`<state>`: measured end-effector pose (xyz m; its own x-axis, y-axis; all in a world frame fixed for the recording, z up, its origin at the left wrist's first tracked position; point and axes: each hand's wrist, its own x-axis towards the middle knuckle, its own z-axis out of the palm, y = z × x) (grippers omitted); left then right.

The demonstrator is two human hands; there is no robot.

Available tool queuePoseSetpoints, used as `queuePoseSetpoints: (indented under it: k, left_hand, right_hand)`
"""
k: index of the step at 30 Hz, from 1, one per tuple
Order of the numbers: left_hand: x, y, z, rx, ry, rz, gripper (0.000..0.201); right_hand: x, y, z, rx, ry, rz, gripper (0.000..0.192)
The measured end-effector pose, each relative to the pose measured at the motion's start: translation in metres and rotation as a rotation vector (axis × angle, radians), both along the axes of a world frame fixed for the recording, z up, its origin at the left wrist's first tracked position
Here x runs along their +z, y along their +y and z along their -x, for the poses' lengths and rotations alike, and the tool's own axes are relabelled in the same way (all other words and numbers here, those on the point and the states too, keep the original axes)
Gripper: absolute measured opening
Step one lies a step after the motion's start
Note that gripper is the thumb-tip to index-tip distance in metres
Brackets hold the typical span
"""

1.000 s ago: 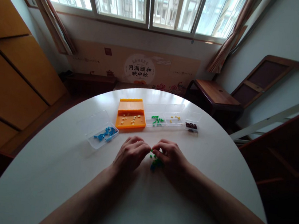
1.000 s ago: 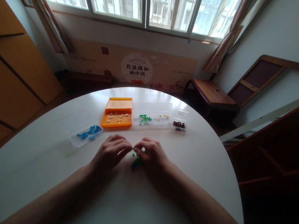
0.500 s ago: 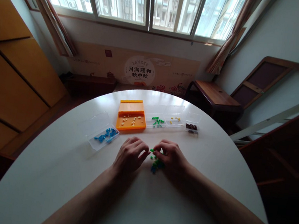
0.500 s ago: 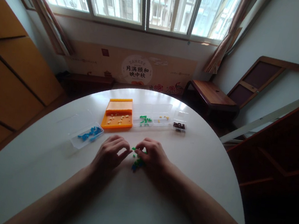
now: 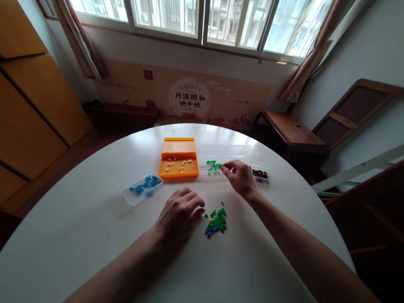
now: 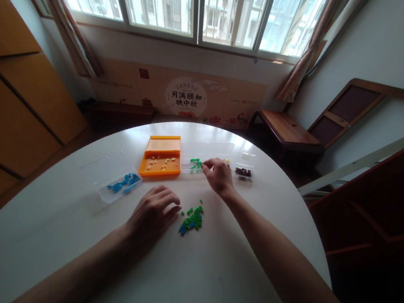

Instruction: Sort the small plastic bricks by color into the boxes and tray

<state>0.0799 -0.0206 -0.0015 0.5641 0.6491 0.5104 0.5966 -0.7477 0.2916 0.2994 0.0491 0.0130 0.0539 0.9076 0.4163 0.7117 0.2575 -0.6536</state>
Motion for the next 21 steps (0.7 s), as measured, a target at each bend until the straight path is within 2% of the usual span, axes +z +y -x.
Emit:
queuePoseSetpoints:
  k: [3, 6, 14, 21]
  left_hand:
    - [0.0, 0.001, 0.001, 0.001, -0.009, 0.009, 0.005]
    - [0.0, 0.001, 0.0, 0.002, -0.019, 0.015, 0.004]
    - [0.002, -0.001, -0.003, -0.077, 0.03, 0.055, 0.011]
    - [0.006, -0.003, -0.005, -0.162, 0.092, 0.041, 0.013]
  right_hand:
    - [0.001, 0.02, 0.004, -0.053, 0.028, -0.022, 0.015]
    - [-0.001, 0.02, 0.009, -0.044, 0.041, -0.038, 0.016]
    - [-0.007, -0.034, 0.003, 0.175, 0.005, -0.088, 0.015]
    - [-0.016, -0.063, 0.005, 0.22, 0.045, -0.052, 0.012]
